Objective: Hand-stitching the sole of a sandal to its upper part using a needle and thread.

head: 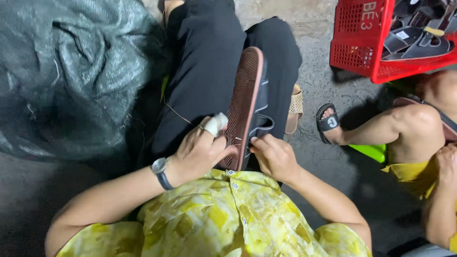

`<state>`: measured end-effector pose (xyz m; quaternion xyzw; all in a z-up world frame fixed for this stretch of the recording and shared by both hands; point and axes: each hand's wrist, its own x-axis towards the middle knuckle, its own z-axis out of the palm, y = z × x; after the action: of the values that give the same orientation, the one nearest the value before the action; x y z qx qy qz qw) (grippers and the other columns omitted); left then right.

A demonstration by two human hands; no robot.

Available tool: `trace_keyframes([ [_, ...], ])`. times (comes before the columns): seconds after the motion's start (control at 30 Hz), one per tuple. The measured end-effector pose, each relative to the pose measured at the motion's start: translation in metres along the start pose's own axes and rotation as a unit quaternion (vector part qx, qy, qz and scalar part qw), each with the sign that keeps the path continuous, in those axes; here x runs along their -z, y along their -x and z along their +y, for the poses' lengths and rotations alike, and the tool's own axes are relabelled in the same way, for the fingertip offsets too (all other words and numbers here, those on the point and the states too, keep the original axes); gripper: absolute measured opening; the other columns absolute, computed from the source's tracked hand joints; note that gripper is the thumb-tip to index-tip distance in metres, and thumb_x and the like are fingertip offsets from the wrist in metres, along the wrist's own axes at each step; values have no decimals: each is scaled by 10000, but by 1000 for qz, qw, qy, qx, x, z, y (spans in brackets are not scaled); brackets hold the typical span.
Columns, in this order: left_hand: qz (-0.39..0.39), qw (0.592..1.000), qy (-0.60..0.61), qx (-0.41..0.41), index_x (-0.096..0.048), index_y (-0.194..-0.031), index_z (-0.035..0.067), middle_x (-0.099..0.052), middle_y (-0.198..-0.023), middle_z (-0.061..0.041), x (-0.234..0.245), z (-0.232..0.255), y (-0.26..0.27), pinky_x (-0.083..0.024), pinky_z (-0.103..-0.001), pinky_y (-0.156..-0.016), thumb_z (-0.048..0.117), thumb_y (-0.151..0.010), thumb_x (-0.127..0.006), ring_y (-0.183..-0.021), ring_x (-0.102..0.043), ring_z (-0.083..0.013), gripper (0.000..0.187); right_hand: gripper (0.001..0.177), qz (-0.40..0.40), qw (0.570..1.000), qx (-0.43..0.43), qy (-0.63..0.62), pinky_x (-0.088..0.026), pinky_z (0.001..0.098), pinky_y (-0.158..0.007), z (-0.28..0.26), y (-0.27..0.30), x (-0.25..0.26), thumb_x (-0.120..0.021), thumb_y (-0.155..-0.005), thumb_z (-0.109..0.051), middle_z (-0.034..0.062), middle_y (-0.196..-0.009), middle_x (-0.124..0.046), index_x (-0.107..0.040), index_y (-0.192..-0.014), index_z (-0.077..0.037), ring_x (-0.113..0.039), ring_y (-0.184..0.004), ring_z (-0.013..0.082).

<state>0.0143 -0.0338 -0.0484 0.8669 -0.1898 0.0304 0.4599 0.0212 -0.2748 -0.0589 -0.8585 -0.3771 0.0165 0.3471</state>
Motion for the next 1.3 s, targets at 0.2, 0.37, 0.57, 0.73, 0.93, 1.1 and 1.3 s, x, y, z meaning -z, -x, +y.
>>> trace_keyframes([
  [0.2, -85, 805, 536, 241, -645, -951, 20, -658, -963, -136, 41, 26, -21, -523, -180, -474, 146, -825, -715, -613, -586, -95, 191, 266, 22, 998, -14, -50, -491, 335, -460, -11, -7, 10, -614, -844, -38, 145, -798, -621, -646, -1098, 34, -610, -573, 291],
  [0.37, -43, 811, 524, 255, -598, -1048, -5, -656, -885, -121, -1, 3, 1, -530, -207, -521, 68, -740, -792, -686, -595, -113, 371, 270, -11, 997, -46, -53, -518, 369, -509, -24, -23, 32, -663, -847, -65, 158, -883, -659, -679, -1110, -3, -650, -646, 311],
  [0.57, -50, 959, 235, 152, -543, -945, 4, -585, -796, -106, -21, -8, 0, -531, -317, -528, 191, -650, -874, -631, -622, -237, 481, 325, -95, 994, -3, 56, -458, 374, -427, -19, -27, 45, -518, -915, -81, 138, -778, -585, -640, -1215, -80, -567, -534, 301],
  [0.73, -68, 967, 189, 156, -525, -842, 65, -549, -727, -49, -28, -14, -5, -520, -302, -531, 332, -581, -900, -603, -629, -221, 529, 447, -107, 979, 82, 154, -447, 315, -436, -15, -34, 35, -421, -851, -35, 77, -774, -498, -564, -1269, -109, -545, -546, 227],
  [0.93, -41, 955, 241, 165, -542, -907, 21, -544, -764, -117, 4, 7, -14, -538, -381, -586, 266, -730, -822, -675, -646, -317, 412, 328, -26, 999, 7, 48, -444, 351, -379, -13, -13, 12, -601, -829, -8, 97, -746, -567, -596, -1156, 15, -545, -492, 277],
  [1.1, -32, 861, 418, 288, -614, -940, -4, -623, -741, -105, -1, 4, -1, -556, -261, -519, 8, -836, -655, -581, -673, -177, 113, 316, -3, 999, -32, 17, -480, 340, -434, -12, 2, 9, -685, -795, -45, 115, -742, -620, -621, -1092, 42, -603, -530, 271],
  [1.3, -73, 883, 352, 301, -576, -886, 1, -646, -699, -133, 4, 12, -21, -512, -281, -442, 43, -740, -727, -530, -652, -180, 214, 301, -53, 991, -15, 123, -495, 293, -490, -40, -41, 53, -639, -824, -79, 65, -798, -628, -680, -1122, -82, -618, -574, 206],
])
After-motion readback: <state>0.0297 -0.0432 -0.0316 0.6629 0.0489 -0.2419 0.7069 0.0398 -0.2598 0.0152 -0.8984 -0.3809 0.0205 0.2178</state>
